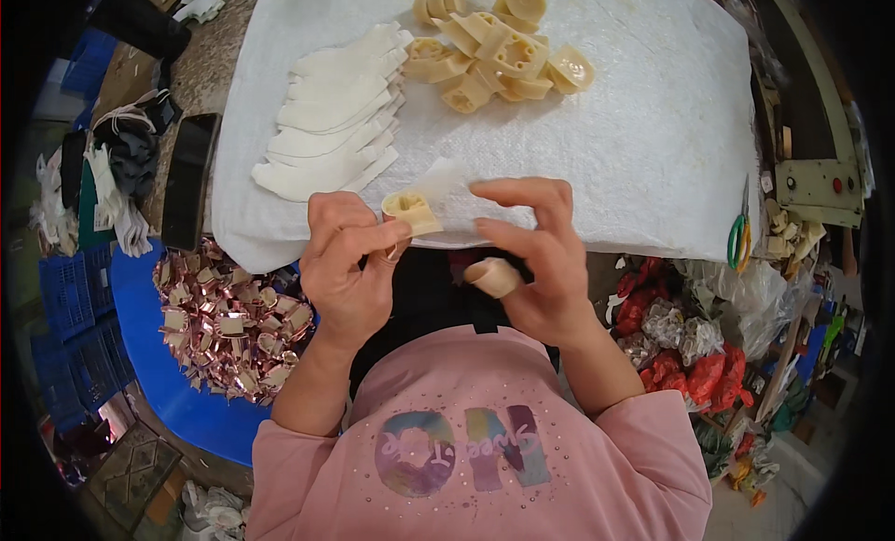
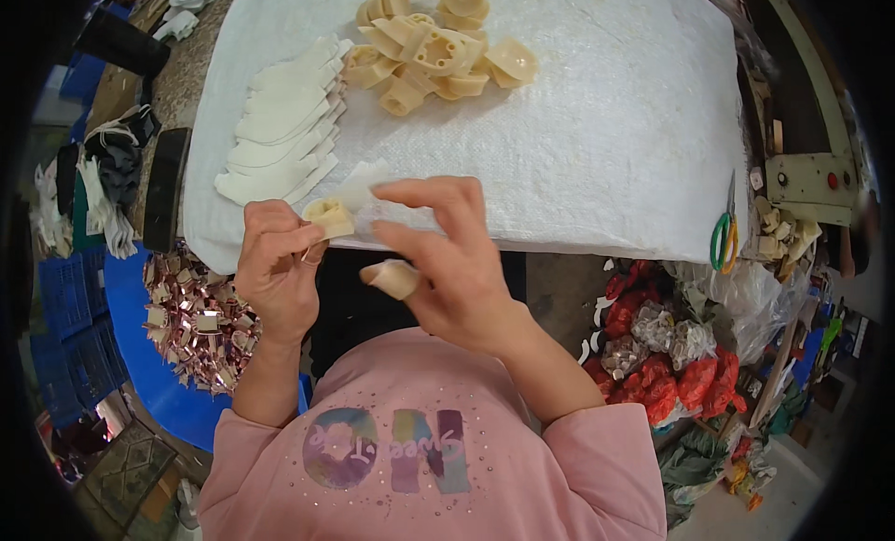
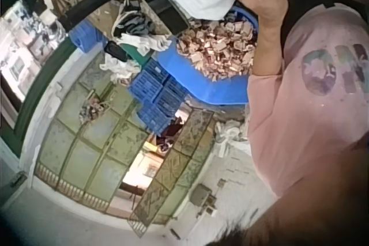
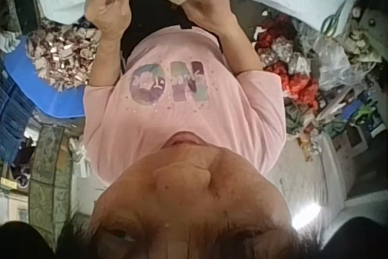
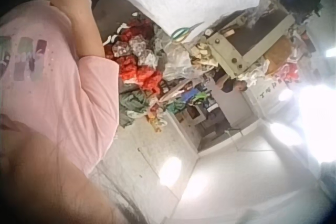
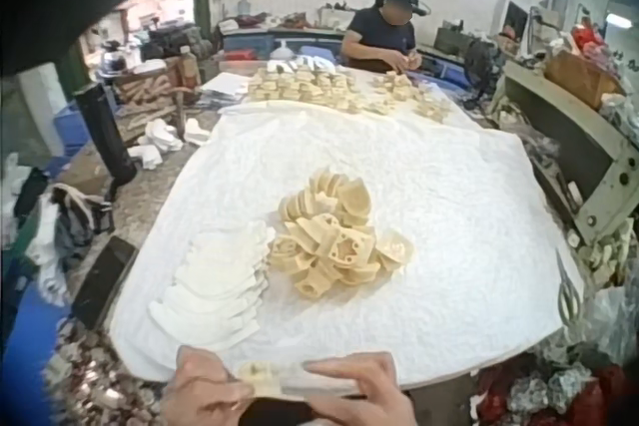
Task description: The recorder is assembling small tan shoe components with white linings, likely preparing them for a later stage in shoe manufacturing.
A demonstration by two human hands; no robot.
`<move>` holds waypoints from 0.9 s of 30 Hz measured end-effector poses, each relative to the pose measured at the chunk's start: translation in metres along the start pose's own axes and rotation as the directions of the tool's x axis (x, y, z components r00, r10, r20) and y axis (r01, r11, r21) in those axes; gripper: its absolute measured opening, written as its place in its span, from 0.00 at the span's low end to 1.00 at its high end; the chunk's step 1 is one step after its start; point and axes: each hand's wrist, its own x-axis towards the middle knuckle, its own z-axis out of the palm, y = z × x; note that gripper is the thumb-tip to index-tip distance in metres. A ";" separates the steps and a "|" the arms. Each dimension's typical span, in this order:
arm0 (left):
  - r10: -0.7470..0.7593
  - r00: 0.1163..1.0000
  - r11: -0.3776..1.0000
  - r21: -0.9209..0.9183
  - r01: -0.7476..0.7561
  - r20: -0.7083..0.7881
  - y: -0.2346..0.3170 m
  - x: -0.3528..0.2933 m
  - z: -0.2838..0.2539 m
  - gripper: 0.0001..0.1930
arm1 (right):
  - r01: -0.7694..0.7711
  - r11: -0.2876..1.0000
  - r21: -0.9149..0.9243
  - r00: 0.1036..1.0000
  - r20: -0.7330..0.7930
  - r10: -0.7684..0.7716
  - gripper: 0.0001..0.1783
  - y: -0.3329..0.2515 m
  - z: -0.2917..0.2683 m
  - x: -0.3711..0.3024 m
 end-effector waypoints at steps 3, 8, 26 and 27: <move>0.036 0.999 0.994 -0.103 -0.036 -0.001 0.009 0.000 0.003 0.13 | -0.419 0.788 0.451 0.903 0.119 0.412 0.11 0.014 0.008 -0.033; 0.025 0.998 0.956 -0.294 -0.007 0.057 0.023 -0.003 0.017 0.11 | -0.402 0.339 0.850 0.748 0.091 0.658 0.12 -0.006 0.023 -0.031; 0.051 0.954 0.970 0.211 -0.117 0.295 0.023 -0.002 0.021 0.09 | -0.583 0.767 0.268 0.811 0.241 0.533 0.15 0.002 0.003 -0.024; -0.027 0.956 0.993 0.115 -0.007 0.293 0.021 -0.004 0.019 0.09 | -0.605 0.732 0.313 0.794 0.305 0.526 0.16 0.007 -0.002 -0.022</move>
